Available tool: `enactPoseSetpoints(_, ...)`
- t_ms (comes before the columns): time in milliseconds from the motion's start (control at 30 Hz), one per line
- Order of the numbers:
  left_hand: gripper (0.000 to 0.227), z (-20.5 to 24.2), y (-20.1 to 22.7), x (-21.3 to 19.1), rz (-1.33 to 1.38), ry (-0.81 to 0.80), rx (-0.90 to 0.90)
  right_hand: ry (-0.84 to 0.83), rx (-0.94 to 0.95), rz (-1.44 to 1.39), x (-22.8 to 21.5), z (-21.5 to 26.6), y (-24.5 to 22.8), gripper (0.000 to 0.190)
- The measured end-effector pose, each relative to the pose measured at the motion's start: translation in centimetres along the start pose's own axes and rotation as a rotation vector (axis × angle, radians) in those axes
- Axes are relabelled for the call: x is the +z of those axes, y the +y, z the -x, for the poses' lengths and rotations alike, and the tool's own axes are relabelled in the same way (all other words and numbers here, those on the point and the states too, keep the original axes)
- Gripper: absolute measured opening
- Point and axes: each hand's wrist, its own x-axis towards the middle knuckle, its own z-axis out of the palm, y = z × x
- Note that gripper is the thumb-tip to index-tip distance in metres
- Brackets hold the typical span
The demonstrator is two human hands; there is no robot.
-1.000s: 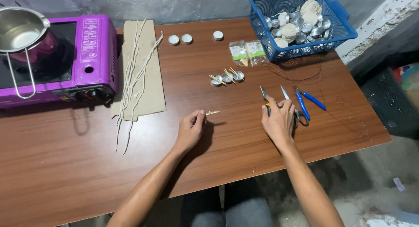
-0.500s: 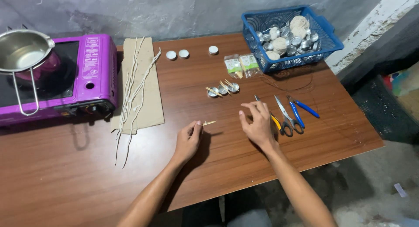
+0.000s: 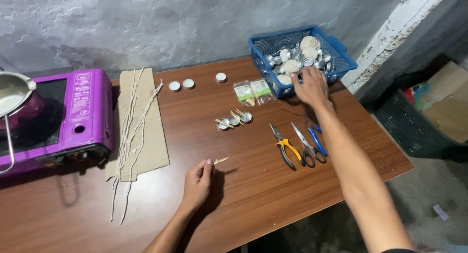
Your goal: Preparing candle wicks by cutting them to length and crimping them into metal tabs using pliers
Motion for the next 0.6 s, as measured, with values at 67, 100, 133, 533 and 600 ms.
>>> enactPoseSetpoints(67,0.041,0.5,2.0,-0.3,0.022,-0.025,-0.019,-0.276,0.081,-0.048,-3.0,-1.7,-2.4,0.058)
enactPoseSetpoints(100,0.044,0.8,2.9,-0.5,0.043,-0.043,-0.044,-0.557,0.155,-0.107,-4.4,-2.5,-3.7,0.077)
enactPoseSetpoints(133,0.044,0.8,2.9,-0.4,0.043,-0.044,-0.042,-0.554,0.156,-0.106,-4.3,-2.8,-3.7,0.077)
enactPoseSetpoints(533,0.044,0.8,3.1,-0.6,0.004,-0.044,0.027,-0.964,0.347,0.116,-5.6,-5.5,-5.8,0.113)
enactPoseSetpoints(600,0.044,0.7,3.0,-0.5,0.002,-0.04,0.023,-1.025,0.367,0.143,-5.4,-6.1,-5.6,0.119)
